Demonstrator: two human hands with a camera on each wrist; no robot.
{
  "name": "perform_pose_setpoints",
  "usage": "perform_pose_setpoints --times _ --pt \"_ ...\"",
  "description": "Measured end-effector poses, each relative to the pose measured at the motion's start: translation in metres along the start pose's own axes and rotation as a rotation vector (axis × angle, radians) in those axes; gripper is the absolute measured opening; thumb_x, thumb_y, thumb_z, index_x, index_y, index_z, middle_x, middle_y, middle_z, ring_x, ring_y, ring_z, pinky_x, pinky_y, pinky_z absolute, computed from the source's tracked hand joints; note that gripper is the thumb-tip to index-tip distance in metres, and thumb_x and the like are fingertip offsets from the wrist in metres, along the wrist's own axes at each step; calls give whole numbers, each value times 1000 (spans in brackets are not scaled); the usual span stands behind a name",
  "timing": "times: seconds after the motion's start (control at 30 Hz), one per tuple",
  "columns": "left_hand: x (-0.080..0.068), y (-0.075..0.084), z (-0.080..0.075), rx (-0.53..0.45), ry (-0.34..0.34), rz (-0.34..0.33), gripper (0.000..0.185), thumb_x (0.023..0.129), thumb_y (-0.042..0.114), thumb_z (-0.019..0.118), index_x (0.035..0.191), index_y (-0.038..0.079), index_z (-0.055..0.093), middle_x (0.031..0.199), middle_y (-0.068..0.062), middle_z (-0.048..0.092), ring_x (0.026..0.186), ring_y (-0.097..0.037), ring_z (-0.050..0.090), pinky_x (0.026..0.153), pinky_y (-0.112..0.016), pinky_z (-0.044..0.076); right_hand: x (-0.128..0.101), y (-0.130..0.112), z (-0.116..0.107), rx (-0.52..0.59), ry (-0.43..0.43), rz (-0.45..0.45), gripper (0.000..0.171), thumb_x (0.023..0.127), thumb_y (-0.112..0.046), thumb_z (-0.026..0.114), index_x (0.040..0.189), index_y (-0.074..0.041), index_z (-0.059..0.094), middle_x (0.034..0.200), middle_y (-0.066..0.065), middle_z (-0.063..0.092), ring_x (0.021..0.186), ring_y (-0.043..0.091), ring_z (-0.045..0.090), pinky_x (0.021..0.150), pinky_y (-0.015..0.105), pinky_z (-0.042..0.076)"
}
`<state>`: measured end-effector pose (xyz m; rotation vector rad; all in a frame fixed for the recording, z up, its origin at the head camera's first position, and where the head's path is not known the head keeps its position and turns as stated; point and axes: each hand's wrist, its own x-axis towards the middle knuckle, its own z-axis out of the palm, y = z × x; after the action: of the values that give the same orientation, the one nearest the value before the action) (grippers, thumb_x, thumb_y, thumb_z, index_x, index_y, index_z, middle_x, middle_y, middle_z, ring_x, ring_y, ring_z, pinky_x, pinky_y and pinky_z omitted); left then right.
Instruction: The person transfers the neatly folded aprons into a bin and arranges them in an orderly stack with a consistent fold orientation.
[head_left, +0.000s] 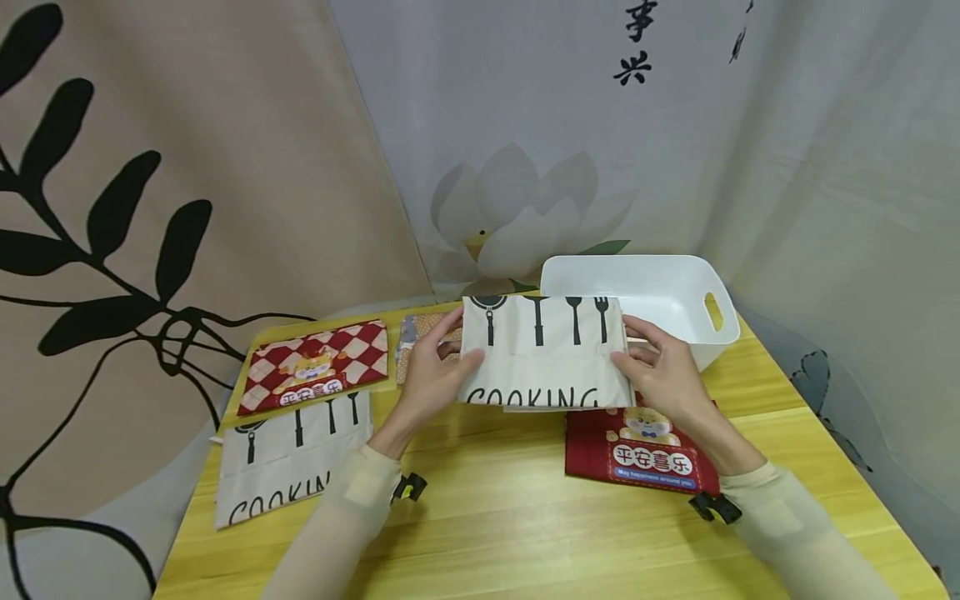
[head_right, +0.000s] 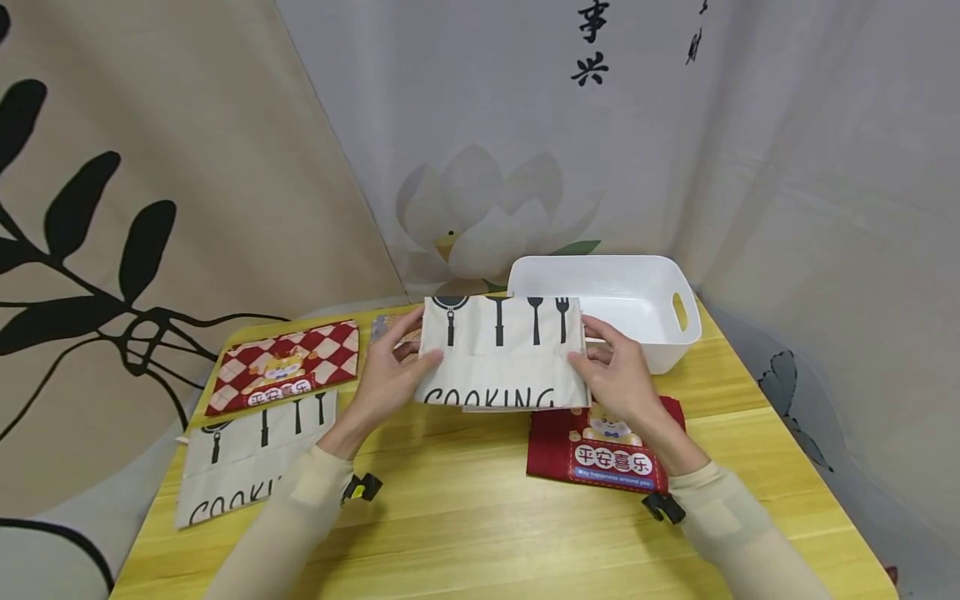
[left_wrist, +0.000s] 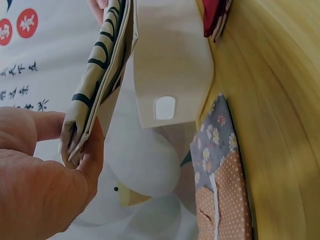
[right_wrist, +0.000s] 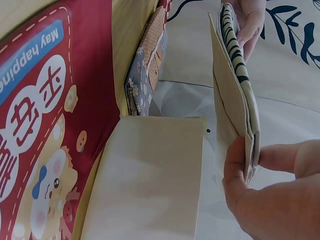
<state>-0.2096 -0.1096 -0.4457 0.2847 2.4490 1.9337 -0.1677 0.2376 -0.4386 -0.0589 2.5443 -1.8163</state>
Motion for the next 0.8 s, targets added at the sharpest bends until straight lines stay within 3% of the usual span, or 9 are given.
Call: perform_pose_setpoints --times 0.2,0.37,0.5,0.67,0.8 --pt "6 1 4 -2 -9 -12 80 103 5 79 174 23 46 161 -9 59 127 -34 74 87 -19 66 1 1 -5 -24 17 -2 67 113 -15 69 175 -10 42 161 26 61 136 43 72 89 25 70" --pt "12 2 9 20 -20 -1 79 103 5 79 173 22 47 161 -9 60 128 -33 74 90 -19 65 3 2 -11 -50 45 1 67 112 -17 71 174 -11 45 162 24 61 123 18 77 86 20 68" --pt "18 2 13 26 -32 11 77 103 5 79 172 22 48 161 -8 61 130 -32 75 92 -21 65 4 4 -16 -59 59 2 68 111 -18 72 173 -11 45 164 24 59 109 -3 73 83 17 66" --pt "24 6 20 31 -42 18 77 103 4 79 172 21 49 161 -11 61 130 -33 75 92 -23 65 6 4 -23 -59 71 -14 67 111 -15 72 172 -9 47 163 26 58 101 -13 70 81 14 65" --pt "29 10 25 14 -52 15 78 103 3 78 172 21 48 161 -12 61 127 -34 76 91 -22 66 8 5 -29 -44 78 -12 66 111 -15 72 172 -8 47 163 28 57 100 -13 70 81 14 65"
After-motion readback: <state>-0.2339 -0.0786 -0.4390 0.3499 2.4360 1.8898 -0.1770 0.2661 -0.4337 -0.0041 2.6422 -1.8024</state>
